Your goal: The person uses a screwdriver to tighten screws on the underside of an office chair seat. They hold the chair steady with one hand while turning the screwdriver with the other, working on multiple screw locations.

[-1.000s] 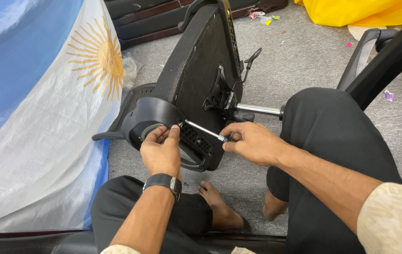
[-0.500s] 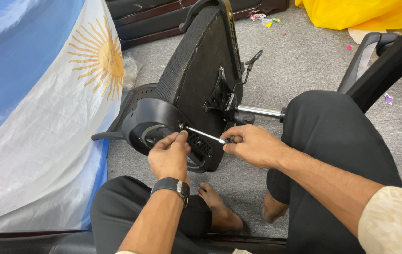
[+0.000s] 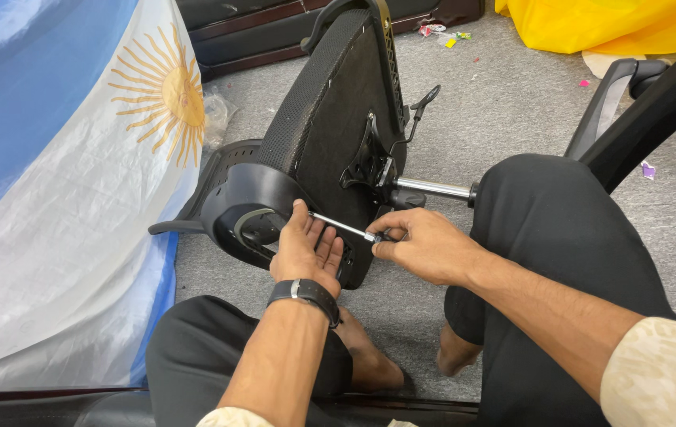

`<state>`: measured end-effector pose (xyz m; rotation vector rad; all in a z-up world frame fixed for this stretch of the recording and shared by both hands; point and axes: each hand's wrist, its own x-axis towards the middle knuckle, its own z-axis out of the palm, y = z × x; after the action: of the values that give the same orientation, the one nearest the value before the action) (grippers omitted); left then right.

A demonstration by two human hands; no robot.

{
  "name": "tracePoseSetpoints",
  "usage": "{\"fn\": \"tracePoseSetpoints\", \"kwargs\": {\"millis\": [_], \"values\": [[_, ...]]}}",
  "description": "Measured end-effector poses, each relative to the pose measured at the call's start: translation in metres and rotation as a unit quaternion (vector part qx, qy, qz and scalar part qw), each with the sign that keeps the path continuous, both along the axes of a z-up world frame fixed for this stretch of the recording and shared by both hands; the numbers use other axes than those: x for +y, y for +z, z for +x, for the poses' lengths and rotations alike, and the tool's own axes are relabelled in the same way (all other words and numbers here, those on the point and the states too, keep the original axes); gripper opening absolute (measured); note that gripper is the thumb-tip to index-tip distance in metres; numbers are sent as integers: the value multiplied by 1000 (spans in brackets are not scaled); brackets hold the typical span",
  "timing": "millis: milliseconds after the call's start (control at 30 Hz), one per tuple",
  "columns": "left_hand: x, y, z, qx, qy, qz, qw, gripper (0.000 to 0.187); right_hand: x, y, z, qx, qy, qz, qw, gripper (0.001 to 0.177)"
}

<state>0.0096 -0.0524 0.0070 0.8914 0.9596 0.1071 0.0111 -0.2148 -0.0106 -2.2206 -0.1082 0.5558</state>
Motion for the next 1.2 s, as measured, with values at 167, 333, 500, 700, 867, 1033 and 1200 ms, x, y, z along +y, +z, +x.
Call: {"fn": "tracePoseSetpoints", "kwargs": {"millis": [167, 333, 500, 700, 867, 1033, 1200], "values": [[-2, -12, 6, 2, 37, 0, 999, 36, 0, 8, -3, 9, 1, -2, 1000, 40], [1, -11, 2, -2, 1, 7, 1000, 36, 0, 6, -2, 11, -4, -6, 1000, 41], [-2, -4, 7, -43, -35, 33, 998, 38, -1, 3, 2, -15, -12, 33, 999, 44], [-2, -11, 5, -41, -70, 71, 994, 38, -3, 4, 1, 9, -20, 18, 1000, 44], [4, -22, -8, -13, -135, 129, 982, 36, 4, 11, -1, 72, -47, 104, 991, 35], [4, -22, -24, -65, -256, 344, 901, 38, 10, 26, -1, 137, -71, 215, 964, 34], [-4, -5, -31, -69, -291, 494, 816, 35, 11, 39, -3, 164, -140, 299, 930, 28]]}}
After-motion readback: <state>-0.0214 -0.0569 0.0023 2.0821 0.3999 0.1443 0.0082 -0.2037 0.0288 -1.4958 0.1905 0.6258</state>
